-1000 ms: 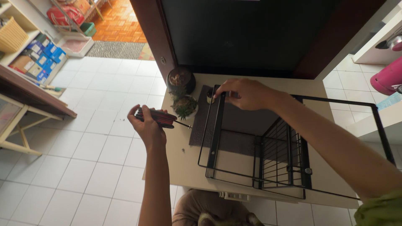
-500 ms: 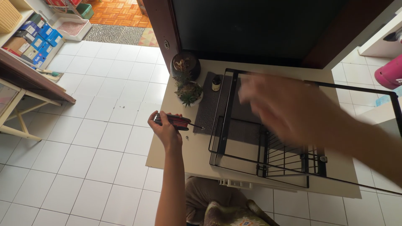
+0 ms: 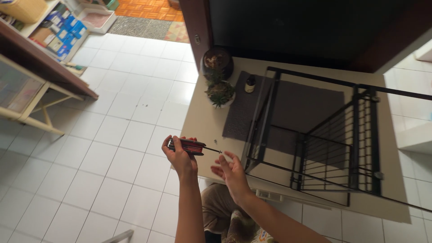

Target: The person assembles a black wire rack on a low table. They use a screwdriver to tighten screws at the frame joints, reposition the rack, and attach a wire shelf insert.

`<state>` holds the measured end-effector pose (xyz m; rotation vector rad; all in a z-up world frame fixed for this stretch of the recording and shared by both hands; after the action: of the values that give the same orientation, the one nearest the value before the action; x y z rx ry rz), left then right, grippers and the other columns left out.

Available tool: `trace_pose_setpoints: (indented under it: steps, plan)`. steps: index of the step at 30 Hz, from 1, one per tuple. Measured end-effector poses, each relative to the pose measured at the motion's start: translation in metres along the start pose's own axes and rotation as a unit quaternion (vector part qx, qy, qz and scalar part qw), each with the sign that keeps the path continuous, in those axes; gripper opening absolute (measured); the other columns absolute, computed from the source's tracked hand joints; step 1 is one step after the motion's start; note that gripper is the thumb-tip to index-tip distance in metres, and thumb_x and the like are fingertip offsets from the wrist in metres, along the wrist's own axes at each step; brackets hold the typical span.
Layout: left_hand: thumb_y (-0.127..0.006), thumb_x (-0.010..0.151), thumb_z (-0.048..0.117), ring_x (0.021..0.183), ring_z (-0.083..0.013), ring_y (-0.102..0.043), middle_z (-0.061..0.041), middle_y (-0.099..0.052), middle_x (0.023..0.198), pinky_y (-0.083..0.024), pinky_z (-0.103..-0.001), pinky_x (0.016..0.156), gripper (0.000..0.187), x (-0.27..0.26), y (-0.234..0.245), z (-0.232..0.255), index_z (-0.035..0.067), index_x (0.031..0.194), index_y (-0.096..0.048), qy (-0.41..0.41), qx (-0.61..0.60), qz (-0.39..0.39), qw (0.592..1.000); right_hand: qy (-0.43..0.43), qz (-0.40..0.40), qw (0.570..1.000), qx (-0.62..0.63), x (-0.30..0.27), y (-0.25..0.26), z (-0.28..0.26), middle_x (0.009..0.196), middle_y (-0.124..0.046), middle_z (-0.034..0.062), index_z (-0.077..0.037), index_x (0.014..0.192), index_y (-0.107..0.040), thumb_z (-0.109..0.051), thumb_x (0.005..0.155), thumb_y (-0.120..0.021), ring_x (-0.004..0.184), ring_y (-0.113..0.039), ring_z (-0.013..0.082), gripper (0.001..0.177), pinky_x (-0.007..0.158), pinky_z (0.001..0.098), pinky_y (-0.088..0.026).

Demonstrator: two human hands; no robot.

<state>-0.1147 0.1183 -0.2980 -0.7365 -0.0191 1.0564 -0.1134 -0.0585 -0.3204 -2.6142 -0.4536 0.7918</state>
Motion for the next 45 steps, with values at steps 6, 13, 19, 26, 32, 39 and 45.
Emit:
trace_pose_setpoints:
  steps: [6, 13, 19, 26, 32, 39, 45]
  plan:
    - [-0.053, 0.104, 0.021, 0.081, -0.0240, -0.067, -0.013, -0.057, 0.098, -0.064, -0.045, 0.077, 0.032, 0.003, 0.023, 0.002, 0.012, 0.131, -0.038, -0.008, 0.019, -0.001, 1.000, 0.046, 0.003, 0.998, -0.040, 0.028, -0.001, 0.022, 0.095, -0.072, 0.0132, 0.007, 0.119, -0.067, -0.027, 0.096, -0.067, 0.083, -0.074, 0.0182, 0.040, 0.080, 0.0306, -0.063]
    - [-0.054, 0.104, 0.019, 0.079, -0.0241, -0.067, -0.014, -0.057, 0.098, -0.064, -0.045, 0.075, 0.031, 0.016, 0.043, -0.019, 0.009, 0.130, -0.040, 0.011, 0.036, 0.044, 0.998, 0.089, 0.039, 0.991, -0.090, 0.032, 0.001, 0.040, 0.084, -0.074, 0.0109, 0.007, 0.109, -0.071, -0.017, 0.097, -0.065, 0.074, -0.074, 0.0165, 0.027, 0.070, 0.0287, -0.065]
    - [-0.053, 0.105, 0.017, 0.082, -0.0263, -0.068, -0.016, -0.057, 0.102, -0.066, -0.044, 0.074, 0.030, 0.030, 0.057, -0.027, 0.008, 0.131, -0.039, 0.015, 0.056, 0.072, 0.996, 0.122, 0.041, 0.978, -0.162, 0.042, 0.004, 0.045, 0.082, -0.074, 0.0107, 0.006, 0.107, -0.072, -0.015, 0.097, -0.065, 0.072, -0.075, 0.0166, 0.024, 0.069, 0.0287, -0.065]
    - [-0.049, 0.106, 0.018, 0.079, -0.0264, -0.070, -0.013, -0.055, 0.101, -0.065, -0.042, 0.071, 0.031, 0.057, 0.053, -0.009, 0.010, 0.133, -0.035, -0.027, 0.086, 0.068, 0.994, 0.119, 0.119, 0.983, -0.077, 0.095, 0.048, 0.071, 0.089, -0.075, 0.0108, 0.004, 0.108, -0.070, -0.013, 0.097, -0.064, 0.078, -0.075, 0.0147, 0.021, 0.077, 0.0261, -0.066]
    - [-0.052, 0.105, 0.018, 0.076, -0.0229, -0.068, -0.013, -0.056, 0.097, -0.066, -0.041, 0.069, 0.032, 0.051, 0.037, -0.035, 0.009, 0.132, -0.036, -0.016, 0.114, 0.015, 0.993, 0.179, 0.182, 0.931, -0.263, 0.115, 0.040, 0.066, 0.091, -0.078, 0.0089, -0.002, 0.101, -0.068, -0.009, 0.092, -0.071, 0.081, -0.077, 0.0136, 0.011, 0.075, 0.0252, -0.063]
    - [-0.052, 0.104, 0.016, 0.075, -0.0222, -0.068, -0.012, -0.057, 0.098, -0.064, -0.039, 0.065, 0.030, 0.036, 0.044, -0.047, 0.009, 0.130, -0.038, -0.005, 0.172, 0.034, 0.984, 0.262, 0.175, 0.851, -0.421, 0.129, 0.027, 0.048, 0.102, -0.066, 0.0075, -0.004, 0.097, -0.075, -0.012, 0.083, -0.081, 0.080, -0.071, 0.0178, 0.017, 0.071, 0.0312, -0.060]
    - [-0.056, 0.101, 0.016, 0.087, -0.0295, -0.069, -0.021, -0.061, 0.111, -0.058, -0.045, 0.075, 0.034, 0.055, 0.067, -0.067, 0.006, 0.131, -0.043, -0.073, 0.399, 0.029, 0.914, 0.208, 0.157, 0.852, -0.455, 0.116, 0.017, 0.032, 0.108, -0.063, 0.0098, -0.005, 0.114, -0.071, -0.013, 0.079, -0.084, 0.086, -0.066, 0.0245, 0.038, 0.075, 0.0348, -0.057]
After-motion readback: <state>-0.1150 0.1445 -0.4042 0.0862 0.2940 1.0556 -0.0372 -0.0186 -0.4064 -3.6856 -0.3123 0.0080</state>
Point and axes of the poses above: each hand's wrist, its own x-axis towards the middle knuckle, its own y-axis out of the back of the hand, z = x × y, the point moved 4 cm from there along x, towards the middle knuckle
